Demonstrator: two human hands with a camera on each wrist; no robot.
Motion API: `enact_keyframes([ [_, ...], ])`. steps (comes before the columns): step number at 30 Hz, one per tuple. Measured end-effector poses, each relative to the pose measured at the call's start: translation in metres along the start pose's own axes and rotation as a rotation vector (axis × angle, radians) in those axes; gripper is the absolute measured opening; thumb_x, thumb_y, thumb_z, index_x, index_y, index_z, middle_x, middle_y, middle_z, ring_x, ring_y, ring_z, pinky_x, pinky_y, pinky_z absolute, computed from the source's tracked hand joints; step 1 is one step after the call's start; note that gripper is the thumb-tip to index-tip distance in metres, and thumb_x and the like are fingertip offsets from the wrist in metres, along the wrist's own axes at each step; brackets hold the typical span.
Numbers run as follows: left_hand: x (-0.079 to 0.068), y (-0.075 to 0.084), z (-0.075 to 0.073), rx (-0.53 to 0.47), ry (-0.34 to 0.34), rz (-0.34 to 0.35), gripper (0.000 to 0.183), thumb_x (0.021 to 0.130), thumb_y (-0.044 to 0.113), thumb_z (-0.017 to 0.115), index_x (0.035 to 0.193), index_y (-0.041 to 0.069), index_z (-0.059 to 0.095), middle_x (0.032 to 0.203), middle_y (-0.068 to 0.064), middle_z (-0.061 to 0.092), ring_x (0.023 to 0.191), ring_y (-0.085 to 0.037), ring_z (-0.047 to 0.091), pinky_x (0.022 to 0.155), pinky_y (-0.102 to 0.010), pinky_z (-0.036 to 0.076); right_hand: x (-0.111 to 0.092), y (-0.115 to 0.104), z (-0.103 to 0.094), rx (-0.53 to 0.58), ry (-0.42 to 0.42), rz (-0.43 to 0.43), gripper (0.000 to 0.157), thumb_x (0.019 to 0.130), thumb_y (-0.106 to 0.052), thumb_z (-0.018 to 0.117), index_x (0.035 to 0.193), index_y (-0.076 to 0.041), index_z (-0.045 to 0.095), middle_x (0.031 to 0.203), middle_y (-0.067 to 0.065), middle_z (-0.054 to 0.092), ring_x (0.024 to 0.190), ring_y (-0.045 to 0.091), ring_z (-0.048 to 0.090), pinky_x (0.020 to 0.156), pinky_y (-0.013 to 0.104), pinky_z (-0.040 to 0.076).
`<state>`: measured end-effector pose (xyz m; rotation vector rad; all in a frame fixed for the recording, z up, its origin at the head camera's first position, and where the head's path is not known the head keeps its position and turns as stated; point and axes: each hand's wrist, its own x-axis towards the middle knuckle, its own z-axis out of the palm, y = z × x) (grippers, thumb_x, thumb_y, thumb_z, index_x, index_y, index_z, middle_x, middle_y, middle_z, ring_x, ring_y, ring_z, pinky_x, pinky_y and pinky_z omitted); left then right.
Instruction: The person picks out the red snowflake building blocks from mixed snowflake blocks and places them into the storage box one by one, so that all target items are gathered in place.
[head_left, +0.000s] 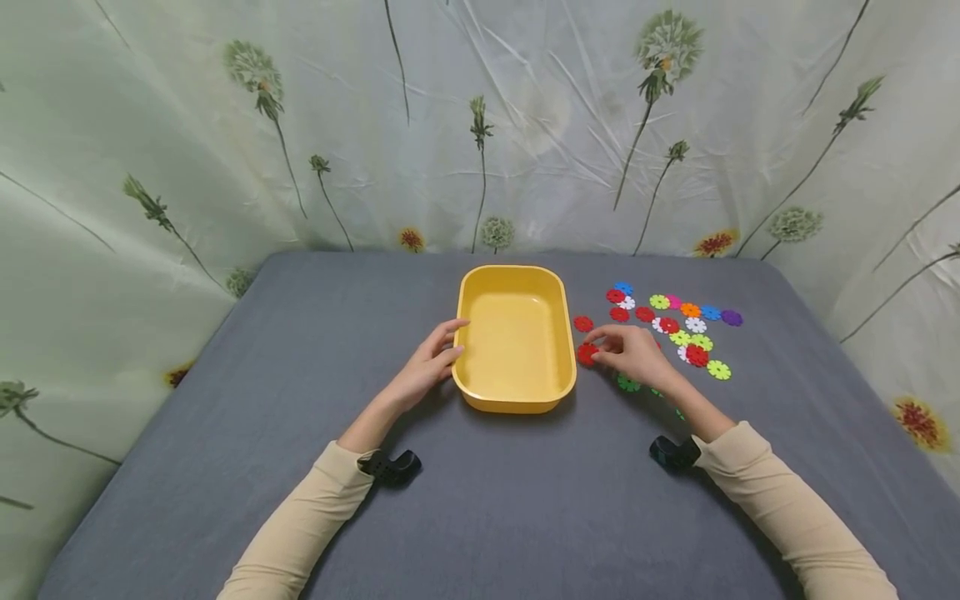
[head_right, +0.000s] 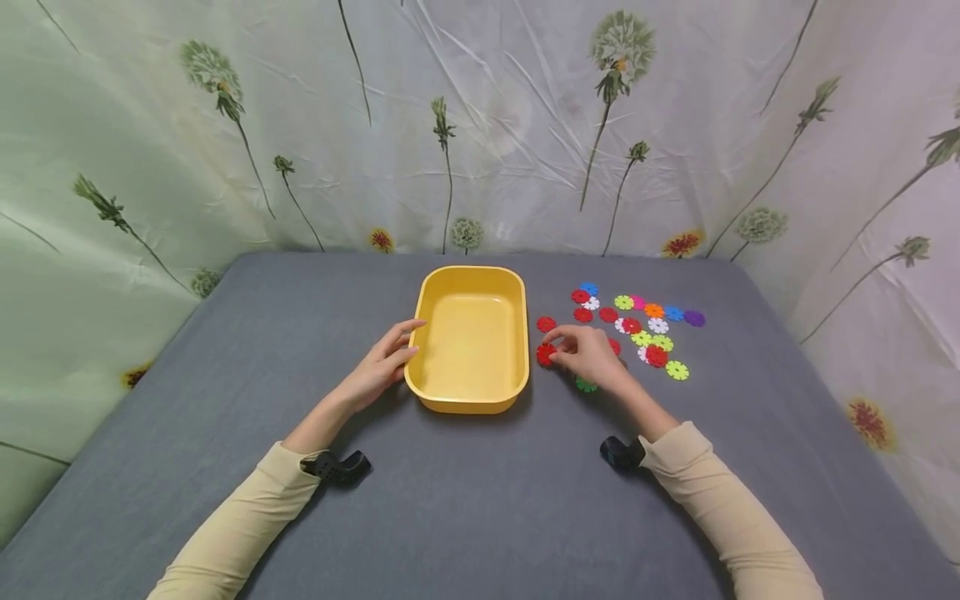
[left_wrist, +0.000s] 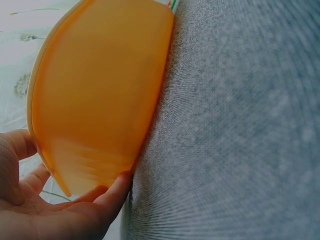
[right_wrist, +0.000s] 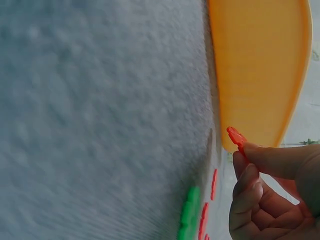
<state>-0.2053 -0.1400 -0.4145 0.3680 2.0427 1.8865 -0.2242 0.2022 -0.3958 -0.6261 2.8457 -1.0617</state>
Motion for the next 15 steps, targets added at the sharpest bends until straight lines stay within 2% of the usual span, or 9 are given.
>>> enact_keyframes([
  [8, 0.000, -0.001, 0.001, -0.001, 0.004, -0.006, 0.048, 0.100, 0.015, 0.041, 0.145, 0.014, 0.026, 0.143, -0.021, 0.032, 0.125, -0.035, 0.045, 0.089, -0.026, 0.049, 0.004, -0.001, -0.008, 0.002, 0.042, 0.043, 0.025, 0.084, -0.010, 0.068, 0.107, -0.003, 0.066, 0.085, 0.015, 0.068, 0.070, 0.018, 0.059, 0.062, 0.017, 0.048],
  [15, 0.000, 0.000, 0.001, 0.013, 0.005, 0.001, 0.047, 0.100, 0.014, 0.041, 0.145, 0.015, 0.027, 0.142, -0.021, 0.034, 0.124, -0.035, 0.047, 0.092, -0.030, 0.050, 0.008, -0.004, -0.016, -0.015, 0.065, 0.031, 0.025, 0.084, -0.006, 0.067, 0.108, -0.002, 0.068, 0.086, 0.016, 0.071, 0.071, 0.018, 0.062, 0.062, 0.014, 0.048],
])
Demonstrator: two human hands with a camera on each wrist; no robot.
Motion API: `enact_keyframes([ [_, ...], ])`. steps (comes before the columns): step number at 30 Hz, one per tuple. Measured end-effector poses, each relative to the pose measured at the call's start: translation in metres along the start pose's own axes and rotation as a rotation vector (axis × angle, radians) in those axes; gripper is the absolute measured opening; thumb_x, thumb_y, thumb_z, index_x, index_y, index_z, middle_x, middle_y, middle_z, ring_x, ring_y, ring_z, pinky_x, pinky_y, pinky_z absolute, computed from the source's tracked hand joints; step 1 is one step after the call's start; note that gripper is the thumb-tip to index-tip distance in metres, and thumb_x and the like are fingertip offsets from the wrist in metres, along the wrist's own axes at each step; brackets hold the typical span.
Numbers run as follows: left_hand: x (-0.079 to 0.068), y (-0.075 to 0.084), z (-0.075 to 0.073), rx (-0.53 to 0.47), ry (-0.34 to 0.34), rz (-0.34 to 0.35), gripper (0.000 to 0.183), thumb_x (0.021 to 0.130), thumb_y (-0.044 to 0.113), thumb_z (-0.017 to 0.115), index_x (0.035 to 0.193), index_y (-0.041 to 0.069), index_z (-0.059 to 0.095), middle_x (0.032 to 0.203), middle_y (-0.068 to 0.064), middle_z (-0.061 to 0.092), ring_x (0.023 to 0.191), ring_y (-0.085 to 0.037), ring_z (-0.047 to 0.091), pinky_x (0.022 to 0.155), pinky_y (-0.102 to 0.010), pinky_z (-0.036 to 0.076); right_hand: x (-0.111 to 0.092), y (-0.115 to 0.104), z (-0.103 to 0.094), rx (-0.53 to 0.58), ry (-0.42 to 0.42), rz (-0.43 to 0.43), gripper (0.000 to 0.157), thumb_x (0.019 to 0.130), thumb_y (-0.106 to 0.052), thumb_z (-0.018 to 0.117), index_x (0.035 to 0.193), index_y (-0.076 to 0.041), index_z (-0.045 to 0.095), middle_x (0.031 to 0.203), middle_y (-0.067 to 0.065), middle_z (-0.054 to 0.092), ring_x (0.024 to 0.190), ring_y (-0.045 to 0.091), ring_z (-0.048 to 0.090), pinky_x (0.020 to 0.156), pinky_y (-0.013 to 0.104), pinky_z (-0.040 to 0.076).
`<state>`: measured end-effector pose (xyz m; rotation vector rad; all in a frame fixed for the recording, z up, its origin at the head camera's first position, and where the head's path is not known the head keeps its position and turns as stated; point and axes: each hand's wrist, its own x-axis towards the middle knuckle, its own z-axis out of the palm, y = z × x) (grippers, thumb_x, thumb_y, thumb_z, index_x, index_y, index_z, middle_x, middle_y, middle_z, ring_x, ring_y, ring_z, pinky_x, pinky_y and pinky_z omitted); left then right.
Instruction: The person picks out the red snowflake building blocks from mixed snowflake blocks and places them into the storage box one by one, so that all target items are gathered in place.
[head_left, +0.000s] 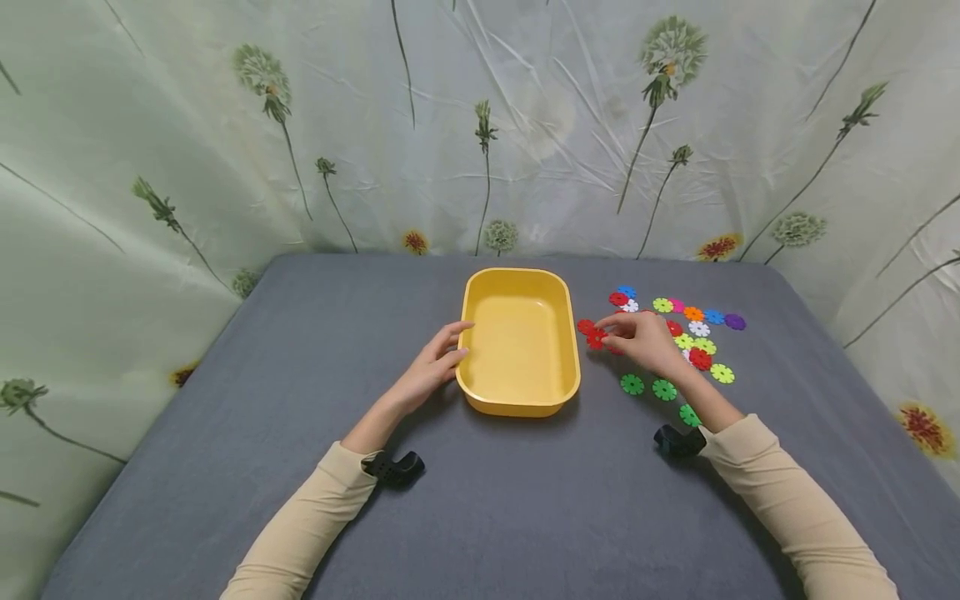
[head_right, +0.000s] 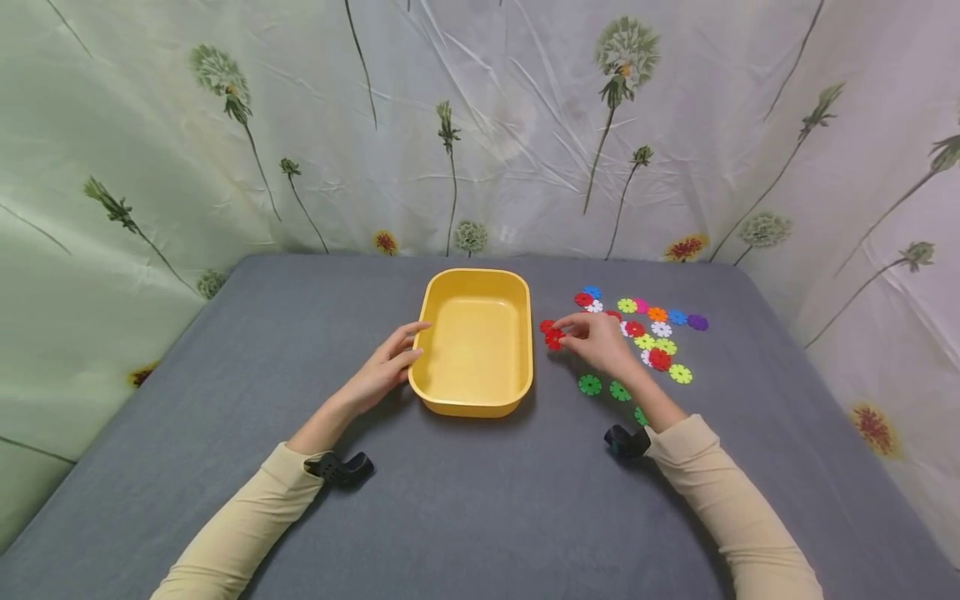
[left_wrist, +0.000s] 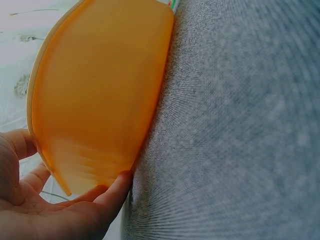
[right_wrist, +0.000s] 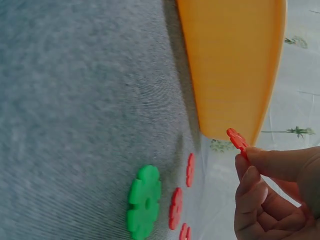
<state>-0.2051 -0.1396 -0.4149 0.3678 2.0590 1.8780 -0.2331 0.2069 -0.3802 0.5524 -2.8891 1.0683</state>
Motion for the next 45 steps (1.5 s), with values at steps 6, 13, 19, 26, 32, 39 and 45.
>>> enact_keyframes([
  [6, 0.000, 0.001, 0.001, 0.011, 0.002, -0.003, 0.047, 0.100, 0.014, 0.041, 0.145, 0.015, 0.027, 0.143, -0.020, 0.034, 0.124, -0.036, 0.047, 0.095, -0.035, 0.049, 0.001, -0.002, -0.005, 0.021, 0.025, 0.017, 0.024, 0.085, -0.006, 0.065, 0.108, -0.001, 0.068, 0.093, 0.019, 0.070, 0.071, 0.017, 0.058, 0.059, 0.017, 0.047],
  [13, 0.001, 0.002, 0.002, 0.007, -0.001, -0.016, 0.046, 0.100, 0.017, 0.042, 0.144, 0.019, 0.029, 0.144, -0.019, 0.033, 0.125, -0.035, 0.047, 0.094, -0.032, 0.049, 0.003, -0.007, -0.010, 0.006, 0.092, 0.053, 0.024, 0.086, -0.011, 0.066, 0.109, -0.004, 0.068, 0.091, 0.018, 0.070, 0.067, 0.010, 0.054, 0.053, 0.019, 0.042],
  [19, 0.000, 0.004, 0.003, 0.011, 0.003, -0.020, 0.046, 0.100, 0.015, 0.041, 0.144, 0.019, 0.029, 0.144, -0.019, 0.033, 0.125, -0.034, 0.047, 0.098, -0.037, 0.047, 0.008, -0.011, -0.013, 0.012, 0.138, 0.031, 0.024, 0.086, -0.013, 0.067, 0.109, -0.007, 0.069, 0.089, 0.016, 0.071, 0.067, 0.005, 0.056, 0.054, 0.019, 0.045],
  [26, 0.000, 0.002, 0.002, -0.012, -0.001, -0.020, 0.046, 0.099, 0.017, 0.043, 0.144, 0.019, 0.031, 0.143, -0.019, 0.034, 0.125, -0.034, 0.047, 0.094, -0.031, 0.049, 0.015, -0.020, -0.010, 0.040, 0.150, 0.026, 0.025, 0.087, -0.014, 0.066, 0.110, -0.008, 0.068, 0.091, 0.015, 0.071, 0.072, 0.014, 0.058, 0.060, 0.016, 0.047],
  [32, 0.000, 0.000, 0.003, -0.008, -0.002, -0.018, 0.046, 0.099, 0.019, 0.045, 0.143, 0.020, 0.032, 0.143, -0.018, 0.035, 0.122, -0.030, 0.049, 0.091, -0.027, 0.050, 0.021, -0.030, -0.009, 0.060, 0.171, 0.004, 0.023, 0.086, -0.013, 0.066, 0.109, -0.006, 0.069, 0.091, 0.016, 0.071, 0.069, 0.013, 0.057, 0.058, 0.015, 0.045],
  [39, 0.000, 0.000, 0.005, -0.014, -0.002, -0.016, 0.046, 0.099, 0.018, 0.045, 0.143, 0.020, 0.031, 0.143, -0.017, 0.035, 0.123, -0.030, 0.048, 0.092, -0.029, 0.049, 0.028, -0.038, -0.006, 0.086, 0.145, 0.023, 0.024, 0.087, -0.013, 0.065, 0.109, -0.006, 0.069, 0.095, 0.016, 0.071, 0.071, 0.012, 0.057, 0.059, 0.015, 0.045],
  [45, -0.001, 0.002, 0.006, -0.014, 0.005, -0.026, 0.046, 0.099, 0.017, 0.044, 0.143, 0.020, 0.031, 0.144, -0.017, 0.034, 0.126, -0.033, 0.046, 0.095, -0.034, 0.048, 0.037, -0.044, -0.003, 0.051, 0.134, 0.049, 0.024, 0.087, -0.016, 0.064, 0.110, -0.010, 0.069, 0.096, 0.014, 0.072, 0.077, 0.019, 0.061, 0.063, 0.017, 0.046],
])
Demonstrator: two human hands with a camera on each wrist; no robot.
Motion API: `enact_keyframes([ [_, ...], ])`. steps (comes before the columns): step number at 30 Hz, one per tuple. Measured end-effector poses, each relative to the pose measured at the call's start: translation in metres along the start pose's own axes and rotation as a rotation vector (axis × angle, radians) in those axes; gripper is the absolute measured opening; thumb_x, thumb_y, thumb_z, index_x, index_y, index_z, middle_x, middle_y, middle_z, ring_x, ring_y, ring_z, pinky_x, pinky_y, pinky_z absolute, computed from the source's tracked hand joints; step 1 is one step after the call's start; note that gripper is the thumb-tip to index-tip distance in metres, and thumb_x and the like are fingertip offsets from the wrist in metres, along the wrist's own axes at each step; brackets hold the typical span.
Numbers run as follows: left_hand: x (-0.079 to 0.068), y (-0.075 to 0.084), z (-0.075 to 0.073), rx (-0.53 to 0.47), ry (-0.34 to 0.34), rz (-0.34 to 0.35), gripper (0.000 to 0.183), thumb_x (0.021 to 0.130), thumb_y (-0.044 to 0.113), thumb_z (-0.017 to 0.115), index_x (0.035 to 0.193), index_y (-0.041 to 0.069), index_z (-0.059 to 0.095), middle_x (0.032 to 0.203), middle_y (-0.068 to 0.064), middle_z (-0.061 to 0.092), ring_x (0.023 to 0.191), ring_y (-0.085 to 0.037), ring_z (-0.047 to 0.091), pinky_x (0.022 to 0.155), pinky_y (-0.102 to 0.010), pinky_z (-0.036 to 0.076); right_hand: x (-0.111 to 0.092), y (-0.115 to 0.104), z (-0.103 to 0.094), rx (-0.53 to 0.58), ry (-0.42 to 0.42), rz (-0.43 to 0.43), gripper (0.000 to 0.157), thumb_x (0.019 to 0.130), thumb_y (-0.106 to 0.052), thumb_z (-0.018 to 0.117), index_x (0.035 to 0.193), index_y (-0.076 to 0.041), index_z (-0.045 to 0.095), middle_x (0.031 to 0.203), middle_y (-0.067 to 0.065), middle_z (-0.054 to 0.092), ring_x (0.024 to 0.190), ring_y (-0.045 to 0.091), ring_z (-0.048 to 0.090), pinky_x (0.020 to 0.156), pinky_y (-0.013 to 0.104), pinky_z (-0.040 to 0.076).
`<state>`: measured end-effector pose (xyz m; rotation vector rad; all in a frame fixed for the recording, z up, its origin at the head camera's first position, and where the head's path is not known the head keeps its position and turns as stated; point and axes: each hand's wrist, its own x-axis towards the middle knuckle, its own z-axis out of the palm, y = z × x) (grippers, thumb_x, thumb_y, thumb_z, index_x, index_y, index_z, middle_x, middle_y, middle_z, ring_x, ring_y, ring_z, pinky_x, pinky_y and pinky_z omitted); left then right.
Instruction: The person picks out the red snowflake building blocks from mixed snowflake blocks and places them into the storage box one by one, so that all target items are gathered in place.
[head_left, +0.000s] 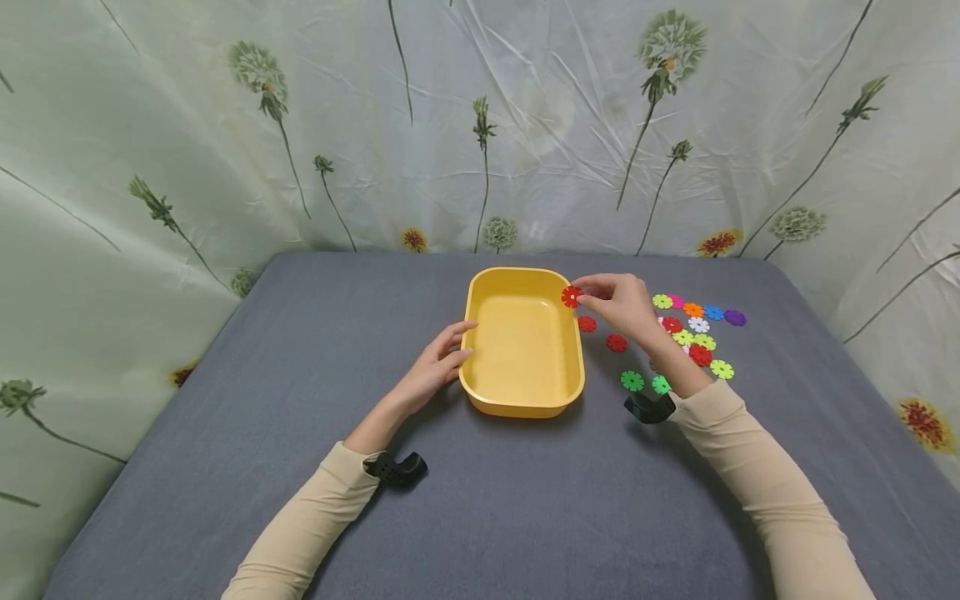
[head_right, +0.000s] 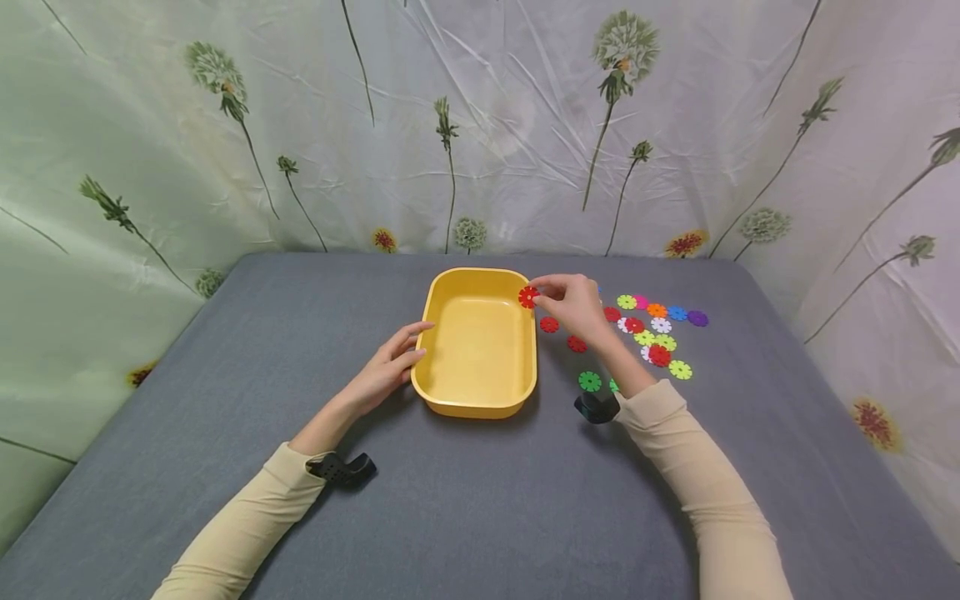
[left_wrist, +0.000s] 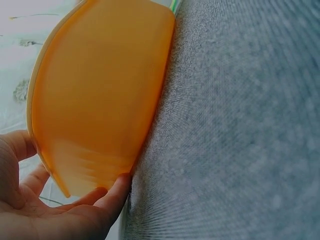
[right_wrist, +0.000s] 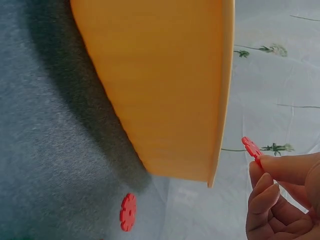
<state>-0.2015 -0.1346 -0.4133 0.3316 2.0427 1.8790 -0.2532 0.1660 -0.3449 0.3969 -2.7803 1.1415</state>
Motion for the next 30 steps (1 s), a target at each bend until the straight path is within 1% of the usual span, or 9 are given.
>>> enact_keyframes([
  [5, -0.001, 0.000, 0.000, 0.002, 0.001, 0.004, 0.046, 0.099, 0.018, 0.044, 0.144, 0.020, 0.031, 0.145, -0.017, 0.034, 0.126, -0.033, 0.046, 0.097, -0.037, 0.047, 0.010, -0.008, 0.006, 0.006, -0.013, -0.025, 0.024, 0.087, -0.012, 0.064, 0.110, -0.006, 0.069, 0.097, 0.018, 0.072, 0.081, 0.026, 0.065, 0.063, 0.016, 0.045],
  [10, -0.002, 0.000, 0.001, -0.001, 0.004, -0.001, 0.046, 0.099, 0.017, 0.044, 0.144, 0.020, 0.031, 0.145, -0.017, 0.034, 0.127, -0.034, 0.046, 0.100, -0.043, 0.045, 0.021, -0.013, 0.013, -0.012, -0.041, -0.037, 0.024, 0.087, -0.012, 0.064, 0.110, -0.006, 0.069, 0.095, 0.017, 0.072, 0.080, 0.025, 0.065, 0.063, 0.019, 0.046],
  [14, -0.002, 0.000, 0.001, -0.003, 0.001, 0.000, 0.047, 0.099, 0.019, 0.045, 0.143, 0.020, 0.031, 0.144, -0.017, 0.035, 0.126, -0.033, 0.046, 0.099, -0.040, 0.046, 0.028, -0.018, 0.016, -0.018, -0.063, -0.045, 0.024, 0.087, -0.012, 0.064, 0.111, -0.009, 0.069, 0.095, 0.016, 0.072, 0.082, 0.024, 0.066, 0.064, 0.021, 0.046],
  [20, 0.000, -0.001, 0.000, -0.007, -0.012, 0.012, 0.046, 0.099, 0.019, 0.045, 0.143, 0.021, 0.032, 0.144, -0.016, 0.035, 0.125, -0.032, 0.047, 0.096, -0.034, 0.048, 0.035, -0.028, 0.017, -0.047, -0.088, -0.055, 0.024, 0.087, -0.013, 0.064, 0.110, -0.009, 0.070, 0.095, 0.016, 0.072, 0.082, 0.024, 0.065, 0.066, 0.023, 0.046],
  [25, 0.002, -0.003, -0.001, 0.007, -0.009, 0.011, 0.046, 0.099, 0.019, 0.045, 0.143, 0.022, 0.032, 0.144, -0.016, 0.035, 0.124, -0.031, 0.048, 0.096, -0.035, 0.048, 0.040, -0.031, 0.018, -0.053, -0.104, -0.043, 0.023, 0.088, -0.015, 0.064, 0.109, -0.010, 0.070, 0.095, 0.016, 0.072, 0.083, 0.024, 0.066, 0.067, 0.025, 0.046],
  [30, 0.002, -0.004, -0.001, 0.010, -0.008, 0.012, 0.047, 0.099, 0.016, 0.044, 0.144, 0.018, 0.030, 0.143, -0.016, 0.035, 0.124, -0.032, 0.048, 0.096, -0.035, 0.048, 0.045, -0.034, 0.018, -0.050, -0.130, -0.041, 0.023, 0.087, -0.016, 0.064, 0.108, -0.011, 0.071, 0.096, 0.015, 0.073, 0.085, 0.024, 0.066, 0.069, 0.027, 0.048],
])
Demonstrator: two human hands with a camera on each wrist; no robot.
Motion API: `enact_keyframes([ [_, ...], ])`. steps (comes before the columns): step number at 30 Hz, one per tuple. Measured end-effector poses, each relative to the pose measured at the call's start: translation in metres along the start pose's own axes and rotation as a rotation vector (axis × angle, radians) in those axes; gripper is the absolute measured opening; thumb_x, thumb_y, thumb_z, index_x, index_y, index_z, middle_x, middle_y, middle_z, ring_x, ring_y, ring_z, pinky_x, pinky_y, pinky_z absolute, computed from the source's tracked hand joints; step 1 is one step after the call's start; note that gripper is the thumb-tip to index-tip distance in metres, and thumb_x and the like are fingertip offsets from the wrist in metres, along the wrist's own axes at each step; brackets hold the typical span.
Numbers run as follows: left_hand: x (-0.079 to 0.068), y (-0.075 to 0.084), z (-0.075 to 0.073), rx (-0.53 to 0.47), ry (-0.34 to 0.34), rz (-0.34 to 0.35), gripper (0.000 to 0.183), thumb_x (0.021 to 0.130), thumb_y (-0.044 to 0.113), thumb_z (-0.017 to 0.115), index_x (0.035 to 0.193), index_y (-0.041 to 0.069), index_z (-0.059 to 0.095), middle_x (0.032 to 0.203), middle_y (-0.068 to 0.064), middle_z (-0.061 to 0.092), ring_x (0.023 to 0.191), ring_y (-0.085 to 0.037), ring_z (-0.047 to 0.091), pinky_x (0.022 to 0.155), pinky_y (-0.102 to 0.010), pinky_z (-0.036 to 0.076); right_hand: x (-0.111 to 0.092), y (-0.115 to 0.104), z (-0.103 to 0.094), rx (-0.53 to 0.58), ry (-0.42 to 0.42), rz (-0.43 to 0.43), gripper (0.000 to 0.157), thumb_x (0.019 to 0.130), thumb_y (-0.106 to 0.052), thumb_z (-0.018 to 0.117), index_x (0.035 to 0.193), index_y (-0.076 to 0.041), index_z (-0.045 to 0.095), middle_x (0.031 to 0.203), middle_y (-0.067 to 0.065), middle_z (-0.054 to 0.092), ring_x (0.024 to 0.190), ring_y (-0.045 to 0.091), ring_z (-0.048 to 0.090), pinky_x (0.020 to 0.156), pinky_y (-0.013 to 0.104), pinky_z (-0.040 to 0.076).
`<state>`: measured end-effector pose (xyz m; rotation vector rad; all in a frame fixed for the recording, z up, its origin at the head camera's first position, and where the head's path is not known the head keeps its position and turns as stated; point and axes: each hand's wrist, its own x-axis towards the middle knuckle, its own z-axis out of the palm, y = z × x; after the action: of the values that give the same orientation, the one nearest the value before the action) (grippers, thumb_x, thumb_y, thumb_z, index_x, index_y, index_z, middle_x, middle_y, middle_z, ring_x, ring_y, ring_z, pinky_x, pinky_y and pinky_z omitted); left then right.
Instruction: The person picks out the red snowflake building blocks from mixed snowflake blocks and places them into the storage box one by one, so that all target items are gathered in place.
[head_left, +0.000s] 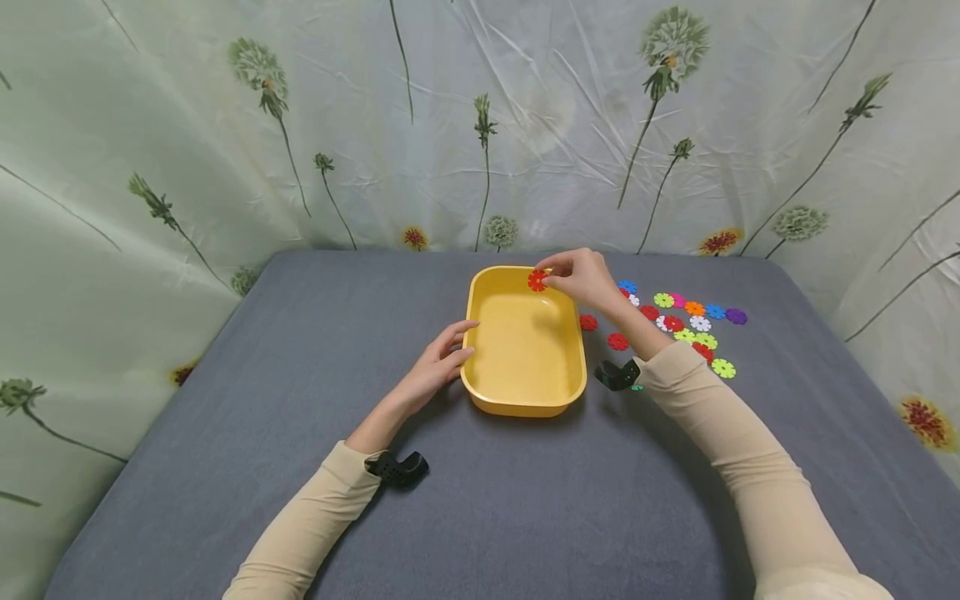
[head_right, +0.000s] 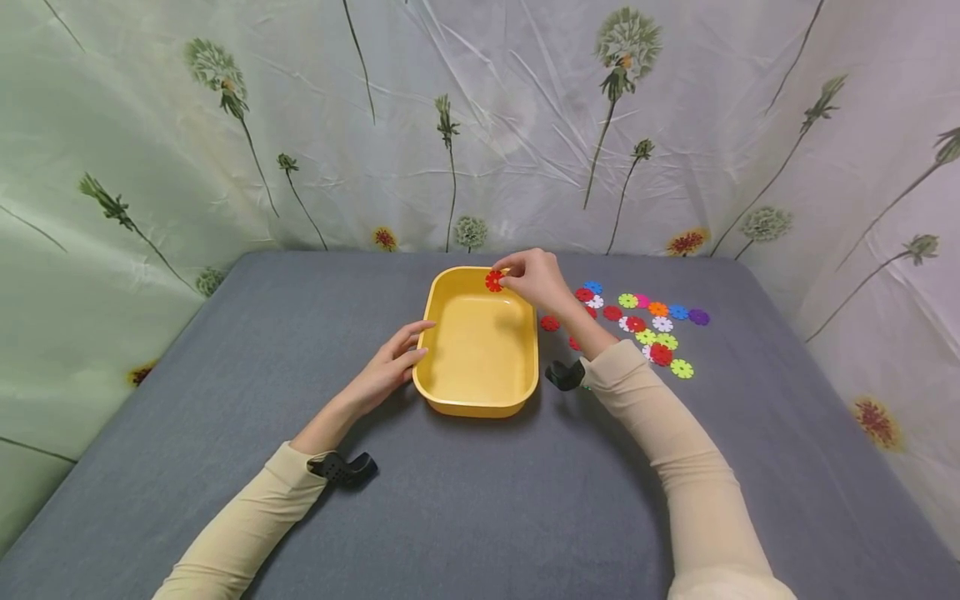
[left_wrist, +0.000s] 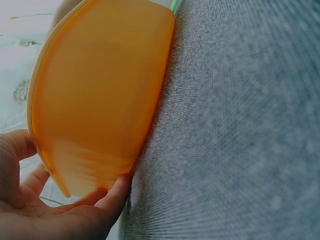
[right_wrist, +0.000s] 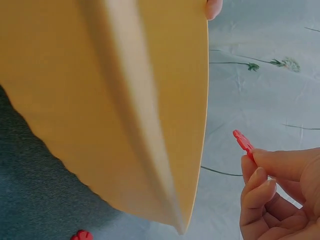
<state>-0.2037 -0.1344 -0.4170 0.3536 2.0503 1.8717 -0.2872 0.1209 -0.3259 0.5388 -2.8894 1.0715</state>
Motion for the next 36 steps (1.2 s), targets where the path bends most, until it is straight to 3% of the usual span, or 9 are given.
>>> enact_keyframes([
  [9, -0.002, 0.002, 0.000, -0.011, -0.006, 0.012, 0.047, 0.099, 0.020, 0.045, 0.144, 0.019, 0.031, 0.144, -0.017, 0.035, 0.122, -0.029, 0.049, 0.093, -0.030, 0.049, 0.015, -0.012, 0.004, 0.010, -0.071, 0.004, 0.024, 0.085, -0.011, 0.064, 0.108, -0.008, 0.071, 0.091, 0.017, 0.072, 0.076, 0.027, 0.063, 0.059, 0.022, 0.042],
  [15, -0.001, 0.002, 0.000, -0.018, -0.002, 0.008, 0.046, 0.099, 0.019, 0.046, 0.143, 0.020, 0.032, 0.143, -0.016, 0.037, 0.120, -0.027, 0.050, 0.091, -0.028, 0.050, 0.023, -0.016, 0.012, 0.008, -0.108, -0.001, 0.026, 0.084, -0.010, 0.065, 0.109, -0.005, 0.070, 0.097, 0.019, 0.072, 0.085, 0.028, 0.065, 0.061, 0.020, 0.043],
  [22, -0.001, 0.002, 0.000, -0.017, -0.003, 0.012, 0.046, 0.099, 0.016, 0.045, 0.143, 0.018, 0.032, 0.143, -0.018, 0.036, 0.122, -0.033, 0.048, 0.091, -0.029, 0.050, 0.029, -0.014, 0.023, 0.022, -0.138, 0.057, 0.025, 0.085, -0.011, 0.065, 0.109, -0.006, 0.070, 0.097, 0.018, 0.072, 0.085, 0.029, 0.065, 0.059, 0.020, 0.043],
  [31, -0.001, 0.003, -0.001, -0.003, 0.000, 0.015, 0.046, 0.099, 0.015, 0.044, 0.143, 0.018, 0.031, 0.142, -0.019, 0.037, 0.123, -0.034, 0.048, 0.091, -0.030, 0.050, 0.037, -0.014, 0.037, 0.027, -0.189, 0.116, 0.025, 0.084, -0.010, 0.065, 0.108, -0.007, 0.070, 0.097, 0.017, 0.072, 0.087, 0.035, 0.066, 0.075, 0.041, 0.054],
  [36, -0.001, 0.001, 0.000, -0.016, -0.002, 0.021, 0.046, 0.099, 0.015, 0.044, 0.143, 0.018, 0.032, 0.141, -0.019, 0.038, 0.123, -0.033, 0.048, 0.088, -0.026, 0.050, 0.041, -0.012, 0.045, 0.025, -0.215, 0.136, 0.025, 0.084, -0.009, 0.065, 0.109, -0.006, 0.070, 0.100, 0.018, 0.071, 0.086, 0.035, 0.066, 0.077, 0.043, 0.053],
])
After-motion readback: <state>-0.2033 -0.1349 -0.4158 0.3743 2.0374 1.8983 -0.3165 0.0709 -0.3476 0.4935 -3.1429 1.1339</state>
